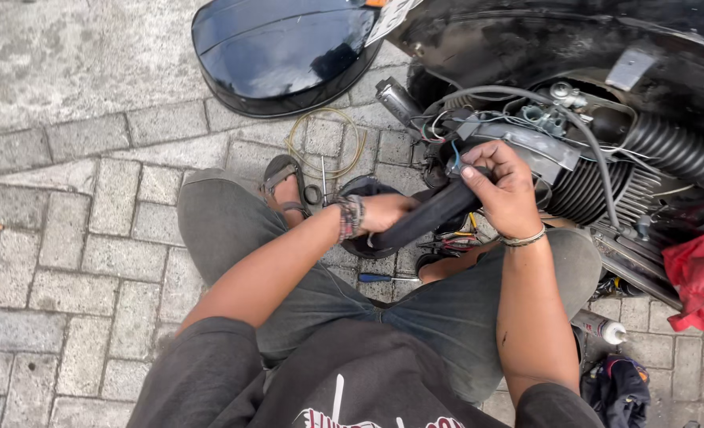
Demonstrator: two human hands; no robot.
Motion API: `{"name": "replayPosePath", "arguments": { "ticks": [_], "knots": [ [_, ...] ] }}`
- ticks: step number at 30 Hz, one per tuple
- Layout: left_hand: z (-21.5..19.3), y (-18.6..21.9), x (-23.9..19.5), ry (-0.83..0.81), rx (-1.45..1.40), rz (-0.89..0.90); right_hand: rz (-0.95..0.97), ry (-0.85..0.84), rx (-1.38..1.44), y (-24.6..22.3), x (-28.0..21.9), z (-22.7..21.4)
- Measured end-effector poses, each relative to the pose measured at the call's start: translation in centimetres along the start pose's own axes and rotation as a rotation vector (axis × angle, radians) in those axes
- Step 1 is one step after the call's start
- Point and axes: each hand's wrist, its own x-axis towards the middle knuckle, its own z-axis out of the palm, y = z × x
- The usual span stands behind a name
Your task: The person sits on a stool and works on the wiring of a motorcycle engine. They use a screwdriver to manipulate a black electrical component and connect wires within the engine assembly.
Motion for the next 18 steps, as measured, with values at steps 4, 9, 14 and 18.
{"name": "replayPosePath", "arguments": {
  "ticks": [4, 9, 14, 18],
  "knots": [
    [0.4, -3.3, 4.3, -0.140, -0.178, 0.214, -0.100, -0.028, -0.303, -2.1, 1.7, 1.1],
    [-1.8, 1.6, 2.8, 0.088, -0.805, 0.269, -0.180, 0.252, -0.296, -3.0, 3.2, -1.9],
    [-2.1, 1.2, 5.7, 0.470, -0.332, 0.515, -0.177, 0.245, -0.312, -3.5, 5.2, -3.0],
    [-1.1, 4.6, 4.7, 0.863, -0.175, 0.369, -0.270, 0.270, -0.402, -0.7, 6.1, -4.0]
  ]
}}
